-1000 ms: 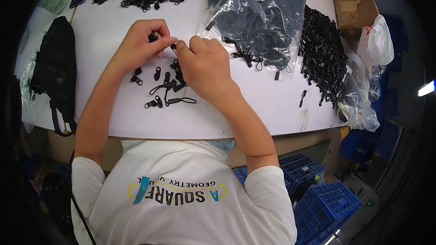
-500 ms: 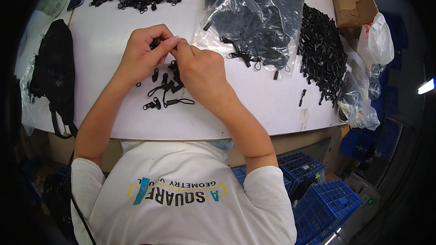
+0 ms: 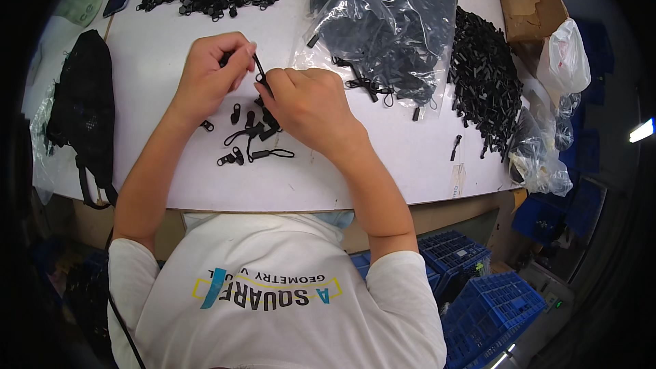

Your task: The person sits at a white table and assembles small black plastic components by hand. They pick up individual parts from a pile, connect them together, and place the finished units into a separate pile. The process is repetitive and involves handling small hardware items one at a time.

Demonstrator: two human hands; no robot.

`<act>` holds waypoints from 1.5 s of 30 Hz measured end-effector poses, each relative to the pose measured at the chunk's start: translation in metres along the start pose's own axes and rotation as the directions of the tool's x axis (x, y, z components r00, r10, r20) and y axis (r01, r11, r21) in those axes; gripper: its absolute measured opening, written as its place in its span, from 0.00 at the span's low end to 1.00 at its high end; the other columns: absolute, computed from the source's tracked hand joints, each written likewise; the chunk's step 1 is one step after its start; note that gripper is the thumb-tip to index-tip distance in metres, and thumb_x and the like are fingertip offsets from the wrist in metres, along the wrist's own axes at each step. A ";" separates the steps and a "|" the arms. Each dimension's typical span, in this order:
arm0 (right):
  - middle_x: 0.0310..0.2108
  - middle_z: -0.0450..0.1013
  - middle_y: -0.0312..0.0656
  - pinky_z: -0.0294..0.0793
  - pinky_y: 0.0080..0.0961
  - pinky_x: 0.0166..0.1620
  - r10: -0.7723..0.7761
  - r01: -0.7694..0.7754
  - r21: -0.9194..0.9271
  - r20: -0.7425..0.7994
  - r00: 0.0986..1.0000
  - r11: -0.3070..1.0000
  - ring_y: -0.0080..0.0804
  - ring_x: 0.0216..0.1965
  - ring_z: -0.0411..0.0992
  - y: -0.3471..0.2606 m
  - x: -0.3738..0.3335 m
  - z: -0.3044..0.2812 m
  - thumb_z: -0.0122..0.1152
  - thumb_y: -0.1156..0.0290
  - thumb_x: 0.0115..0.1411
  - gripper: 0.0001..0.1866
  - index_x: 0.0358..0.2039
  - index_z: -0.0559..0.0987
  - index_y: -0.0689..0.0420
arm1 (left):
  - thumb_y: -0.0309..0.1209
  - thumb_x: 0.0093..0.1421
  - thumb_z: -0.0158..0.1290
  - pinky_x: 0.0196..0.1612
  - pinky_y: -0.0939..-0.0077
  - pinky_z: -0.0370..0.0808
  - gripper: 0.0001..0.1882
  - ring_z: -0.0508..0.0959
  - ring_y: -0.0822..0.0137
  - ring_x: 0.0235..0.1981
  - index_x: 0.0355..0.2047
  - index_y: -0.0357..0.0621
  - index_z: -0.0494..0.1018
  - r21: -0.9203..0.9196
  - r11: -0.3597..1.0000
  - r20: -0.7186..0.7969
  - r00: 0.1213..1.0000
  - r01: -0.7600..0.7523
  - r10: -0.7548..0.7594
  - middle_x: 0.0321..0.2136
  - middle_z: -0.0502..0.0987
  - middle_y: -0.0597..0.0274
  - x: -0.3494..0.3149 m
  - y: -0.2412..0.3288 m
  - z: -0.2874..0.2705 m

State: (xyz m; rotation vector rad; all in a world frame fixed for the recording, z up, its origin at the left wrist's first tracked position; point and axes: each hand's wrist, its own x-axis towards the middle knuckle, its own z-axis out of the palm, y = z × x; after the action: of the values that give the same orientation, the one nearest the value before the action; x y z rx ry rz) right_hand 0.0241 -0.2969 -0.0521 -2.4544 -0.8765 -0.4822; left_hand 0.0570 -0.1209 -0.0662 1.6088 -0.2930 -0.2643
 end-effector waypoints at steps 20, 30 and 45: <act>0.15 0.70 0.45 0.65 0.29 0.19 0.368 -0.338 0.392 -0.002 0.930 0.856 0.38 0.14 0.70 -0.013 -0.005 0.000 0.58 0.76 0.57 0.04 0.30 0.73 0.63 | 0.21 0.52 0.55 0.23 0.76 0.73 0.07 0.77 0.62 0.20 0.33 0.38 0.76 0.343 0.740 0.110 0.807 -0.578 0.580 0.22 0.77 0.57 0.005 -0.011 0.003; 0.13 0.68 0.44 0.64 0.35 0.20 0.275 -0.284 0.129 0.087 0.958 0.950 0.43 0.14 0.68 -0.009 -0.003 0.005 0.56 0.71 0.59 0.08 0.27 0.70 0.61 | 0.18 0.47 0.58 0.23 0.74 0.73 0.10 0.77 0.60 0.20 0.32 0.37 0.76 0.483 0.572 0.301 0.739 -0.663 0.603 0.22 0.77 0.57 0.011 -0.015 -0.014; 0.16 0.71 0.44 0.68 0.36 0.21 0.282 -0.277 -0.058 0.157 0.946 0.959 0.43 0.16 0.71 -0.004 -0.004 0.006 0.58 0.71 0.55 0.07 0.26 0.71 0.60 | 0.20 0.50 0.57 0.27 0.73 0.76 0.13 0.79 0.59 0.24 0.39 0.36 0.75 0.463 0.622 0.294 0.771 -0.632 0.565 0.27 0.78 0.55 0.004 -0.014 -0.002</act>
State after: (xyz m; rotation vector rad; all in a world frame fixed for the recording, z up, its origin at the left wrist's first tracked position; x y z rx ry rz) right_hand 0.0191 -0.2929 -0.0574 -2.6240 -0.5689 -0.1976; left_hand 0.0616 -0.1192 -0.0801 1.9426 -1.0654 0.2815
